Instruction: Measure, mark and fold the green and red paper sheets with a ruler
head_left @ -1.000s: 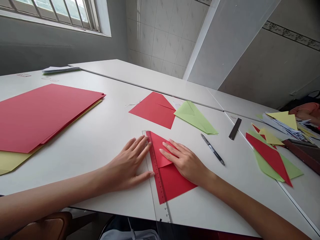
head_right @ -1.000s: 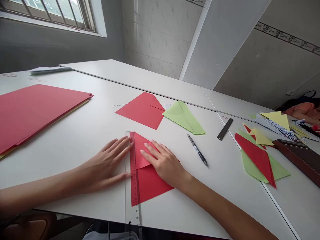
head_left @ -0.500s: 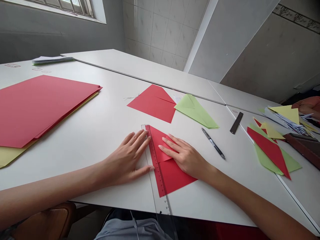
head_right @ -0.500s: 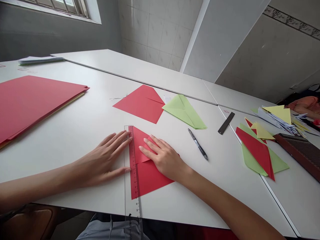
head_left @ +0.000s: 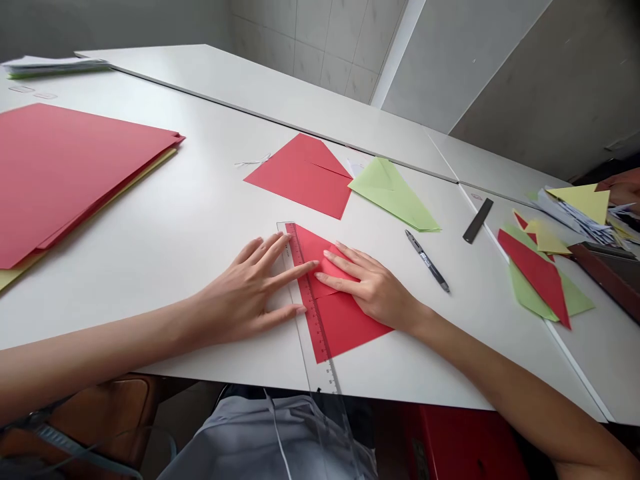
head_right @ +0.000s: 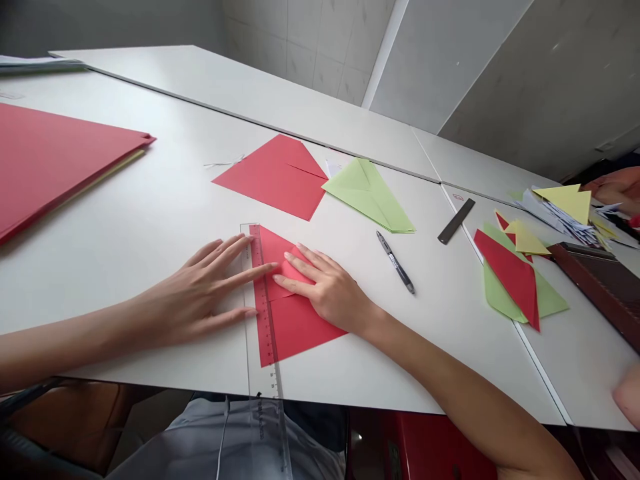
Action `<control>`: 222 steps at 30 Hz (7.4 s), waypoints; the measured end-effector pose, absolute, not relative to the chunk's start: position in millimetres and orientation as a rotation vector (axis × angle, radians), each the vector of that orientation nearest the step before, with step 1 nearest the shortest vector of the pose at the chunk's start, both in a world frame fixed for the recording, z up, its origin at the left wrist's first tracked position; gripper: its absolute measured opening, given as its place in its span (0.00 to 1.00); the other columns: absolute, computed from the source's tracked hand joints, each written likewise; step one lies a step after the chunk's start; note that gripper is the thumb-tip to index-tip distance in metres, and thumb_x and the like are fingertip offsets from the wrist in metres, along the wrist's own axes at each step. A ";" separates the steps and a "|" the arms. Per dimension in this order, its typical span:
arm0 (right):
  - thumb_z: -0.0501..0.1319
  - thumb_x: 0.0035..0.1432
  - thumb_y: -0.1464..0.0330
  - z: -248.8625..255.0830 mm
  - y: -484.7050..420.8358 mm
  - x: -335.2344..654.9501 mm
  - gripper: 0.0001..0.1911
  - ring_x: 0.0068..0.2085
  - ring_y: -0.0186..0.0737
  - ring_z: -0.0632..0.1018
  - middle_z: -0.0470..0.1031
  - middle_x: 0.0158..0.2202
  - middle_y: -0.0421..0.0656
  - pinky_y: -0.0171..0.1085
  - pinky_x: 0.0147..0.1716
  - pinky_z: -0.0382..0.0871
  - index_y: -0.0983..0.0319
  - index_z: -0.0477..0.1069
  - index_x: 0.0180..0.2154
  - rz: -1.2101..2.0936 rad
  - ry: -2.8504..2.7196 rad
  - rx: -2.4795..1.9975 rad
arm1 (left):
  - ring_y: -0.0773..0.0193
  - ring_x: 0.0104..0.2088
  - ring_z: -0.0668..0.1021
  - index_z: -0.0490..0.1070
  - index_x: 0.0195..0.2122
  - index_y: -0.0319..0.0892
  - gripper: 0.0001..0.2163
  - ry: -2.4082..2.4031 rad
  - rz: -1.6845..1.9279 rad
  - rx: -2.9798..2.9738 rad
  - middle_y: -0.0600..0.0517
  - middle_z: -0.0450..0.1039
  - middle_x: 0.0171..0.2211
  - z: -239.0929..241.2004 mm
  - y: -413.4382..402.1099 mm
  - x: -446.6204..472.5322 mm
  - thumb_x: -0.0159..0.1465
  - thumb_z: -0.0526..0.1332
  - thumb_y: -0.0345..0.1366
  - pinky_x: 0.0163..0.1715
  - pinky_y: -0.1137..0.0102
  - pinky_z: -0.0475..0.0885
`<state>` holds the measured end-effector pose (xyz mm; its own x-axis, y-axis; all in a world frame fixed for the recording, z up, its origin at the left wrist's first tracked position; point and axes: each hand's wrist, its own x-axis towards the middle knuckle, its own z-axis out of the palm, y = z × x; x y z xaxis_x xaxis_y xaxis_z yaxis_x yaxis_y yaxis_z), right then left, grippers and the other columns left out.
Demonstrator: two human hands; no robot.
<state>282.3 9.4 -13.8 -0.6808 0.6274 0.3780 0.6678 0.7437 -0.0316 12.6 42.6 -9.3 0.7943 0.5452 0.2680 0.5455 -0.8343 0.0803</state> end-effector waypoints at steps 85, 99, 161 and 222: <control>0.38 0.73 0.56 27.9 46.1 228.2 0.30 0.72 0.47 0.48 0.44 0.72 0.37 0.52 0.68 0.50 0.61 0.45 0.70 0.336 -2.744 -1.632 | 0.31 0.67 0.57 0.58 0.67 0.53 0.27 -0.912 -0.500 -2.971 0.37 0.37 0.71 -11.4 35.4 7.2 0.68 0.55 0.51 0.60 0.38 0.60; 0.42 0.73 0.57 22.5 80.2 213.2 0.31 0.71 0.48 0.53 0.50 0.71 0.43 0.49 0.68 0.53 0.66 0.50 0.69 0.177 -2.743 -1.544 | 0.31 0.67 0.57 0.58 0.66 0.57 0.26 -0.946 -0.525 -2.981 0.42 0.34 0.72 -12.8 34.9 6.9 0.68 0.55 0.50 0.60 0.38 0.58; 0.44 0.71 0.72 12.1 39.9 254.4 0.26 0.71 0.46 0.52 0.50 0.71 0.48 0.51 0.66 0.55 0.60 0.54 0.68 0.032 -2.759 -1.393 | 0.37 0.67 0.56 0.51 0.69 0.61 0.27 -0.886 -0.470 -3.029 0.46 0.35 0.72 -12.2 44.1 14.3 0.69 0.52 0.52 0.62 0.42 0.54; 0.44 0.72 0.72 2.7 39.8 256.9 0.25 0.70 0.47 0.55 0.55 0.70 0.49 0.52 0.65 0.57 0.59 0.57 0.67 0.002 -2.681 -1.330 | 0.36 0.68 0.53 0.45 0.70 0.60 0.29 -0.875 -0.437 -3.034 0.45 0.33 0.72 -10.3 44.7 13.8 0.70 0.52 0.49 0.63 0.41 0.53</control>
